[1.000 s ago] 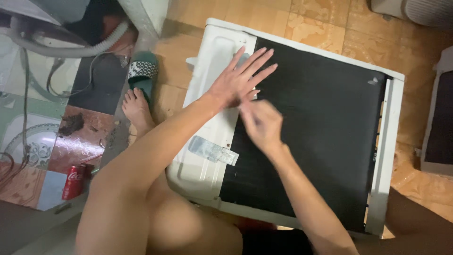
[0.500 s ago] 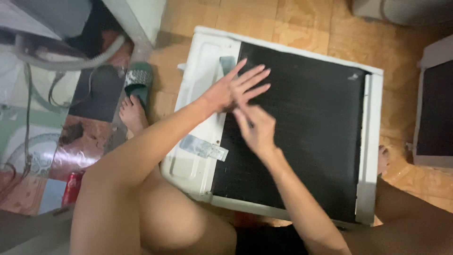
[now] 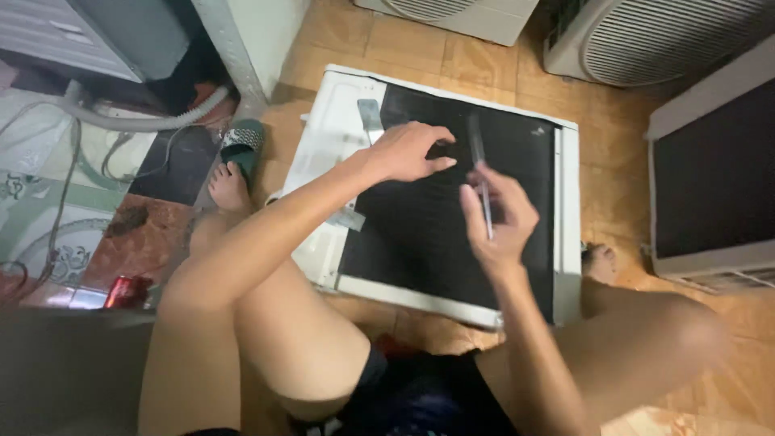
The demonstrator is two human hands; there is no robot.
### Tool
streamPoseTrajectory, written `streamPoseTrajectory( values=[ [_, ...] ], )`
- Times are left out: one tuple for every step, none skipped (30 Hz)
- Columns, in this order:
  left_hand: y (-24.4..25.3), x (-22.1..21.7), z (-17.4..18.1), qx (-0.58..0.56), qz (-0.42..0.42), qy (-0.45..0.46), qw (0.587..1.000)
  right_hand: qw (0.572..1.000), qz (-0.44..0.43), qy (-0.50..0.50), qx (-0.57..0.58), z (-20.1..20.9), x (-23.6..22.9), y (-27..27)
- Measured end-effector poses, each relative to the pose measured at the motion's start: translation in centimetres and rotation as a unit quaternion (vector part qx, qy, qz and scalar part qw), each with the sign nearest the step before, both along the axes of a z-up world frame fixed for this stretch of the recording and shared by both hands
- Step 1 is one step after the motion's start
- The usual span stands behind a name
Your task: Repairing an air conditioner unit by cleaning fins and applying components
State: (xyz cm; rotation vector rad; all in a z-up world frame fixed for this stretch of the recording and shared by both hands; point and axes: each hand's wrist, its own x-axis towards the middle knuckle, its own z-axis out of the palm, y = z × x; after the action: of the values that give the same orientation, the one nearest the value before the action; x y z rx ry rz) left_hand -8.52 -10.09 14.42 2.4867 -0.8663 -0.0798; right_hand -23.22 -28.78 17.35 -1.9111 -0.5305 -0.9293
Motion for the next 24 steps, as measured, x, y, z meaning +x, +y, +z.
streamPoseTrajectory(
  values=[
    [-0.3,-3.4,1.5,-0.001,-0.002,0.005,1.000,1.000,-0.002,0.005,-0.001,0.8,-2.2,-0.9],
    [-0.8,-6.5,3.3,-0.124,-0.045,0.055,0.990,0.999,0.036,0.009,-0.038,1.7,-4.0,-2.0],
    [-1.3,-6.9,6.8,-0.242,-0.090,0.080,0.963,0.994,0.075,-0.011,-0.074,3.8,-3.2,-3.2],
    [-1.7,-8.7,7.8,-0.238,-0.095,0.062,0.965,0.994,0.072,-0.030,-0.074,3.5,-3.4,-4.3],
    [-1.6,-10.9,8.1,-0.314,-0.079,0.157,0.933,0.994,0.062,-0.037,-0.085,2.4,-4.3,-4.8],
    [-1.3,-13.0,7.9,-0.383,-0.063,0.251,0.887,0.993,0.052,-0.043,-0.095,0.9,-5.1,-5.1],
    [-1.5,-13.1,6.5,-0.376,-0.066,0.261,0.887,0.994,0.044,-0.035,-0.089,0.2,-5.3,-5.3],
    [-1.7,-13.1,5.1,-0.394,-0.015,0.264,0.880,0.992,0.020,-0.050,-0.114,-0.5,-5.2,-5.5],
    [-1.8,-12.5,3.7,-0.414,0.036,0.259,0.872,0.987,-0.002,-0.069,-0.142,-1.1,-4.4,-5.7],
    [-2.2,-12.6,2.9,-0.410,0.033,0.264,0.873,0.988,-0.006,-0.066,-0.140,-2.1,-4.8,-5.4],
    [-2.5,-12.5,2.3,-0.411,0.066,0.268,0.869,0.990,-0.006,-0.061,-0.128,-2.7,-4.6,-5.2],
    [-2.8,-12.3,1.7,-0.412,0.100,0.272,0.864,0.992,-0.005,-0.056,-0.117,-3.4,-4.4,-4.9],
    [-2.8,-12.3,1.6,-0.412,0.105,0.276,0.862,0.992,-0.001,-0.050,-0.116,-3.9,-4.7,-4.5],
    [-2.8,-12.2,1.4,-0.439,0.124,0.271,0.848,0.992,-0.009,-0.044,-0.114,-4.4,-5.1,-4.1],
    [-2.8,-11.7,1.5,-0.465,0.139,0.263,0.834,0.993,-0.019,-0.041,-0.113,-4.7,-5.0,-3.7],
    [-2.5,-11.4,1.5,-0.465,0.141,0.264,0.833,0.993,-0.017,-0.040,-0.113,-5.2,-5.4,-3.3],
    [-2.3,-11.2,1.4,-0.469,0.142,0.249,0.835,0.995,-0.018,-0.011,-0.095,-5.6,-5.8,-3.0],
    [-2.1,-11.0,1.3,-0.473,0.143,0.235,0.837,0.997,-0.019,0.018,-0.078,-6.0,-6.3,-2.7],
    [-2.0,-11.1,1.7,-0.474,0.144,0.235,0.836,0.996,-0.018,0.018,-0.080,-6.4,-6.6,-2.9],
    [-1.9,-11.2,2.2,-0.488,0.149,0.228,0.829,0.997,-0.030,0.053,-0.055,-6.8,-6.9,-3.1],
    [-1.8,-11.3,2.6,-0.503,0.154,0.221,0.822,0.995,-0.042,0.087,-0.030,-7.1,-7.2,-3.2],
    [-1.9,-11.2,2.1,-0.505,0.155,0.220,0.820,0.995,-0.041,0.086,-0.033,-7.5,-7.3,-3.4],
    [-1.9,-10.8,1.6,-0.507,0.159,0.216,0.819,0.991,-0.025,0.128,0.012,-7.7,-7.2,-3.6],
    [-2.0,-10.4,1.1,-0.509,0.162,0.212,0.818,0.984,-0.010,0.170,0.056,-8.0,-6.9,-3.9]
  ],
)
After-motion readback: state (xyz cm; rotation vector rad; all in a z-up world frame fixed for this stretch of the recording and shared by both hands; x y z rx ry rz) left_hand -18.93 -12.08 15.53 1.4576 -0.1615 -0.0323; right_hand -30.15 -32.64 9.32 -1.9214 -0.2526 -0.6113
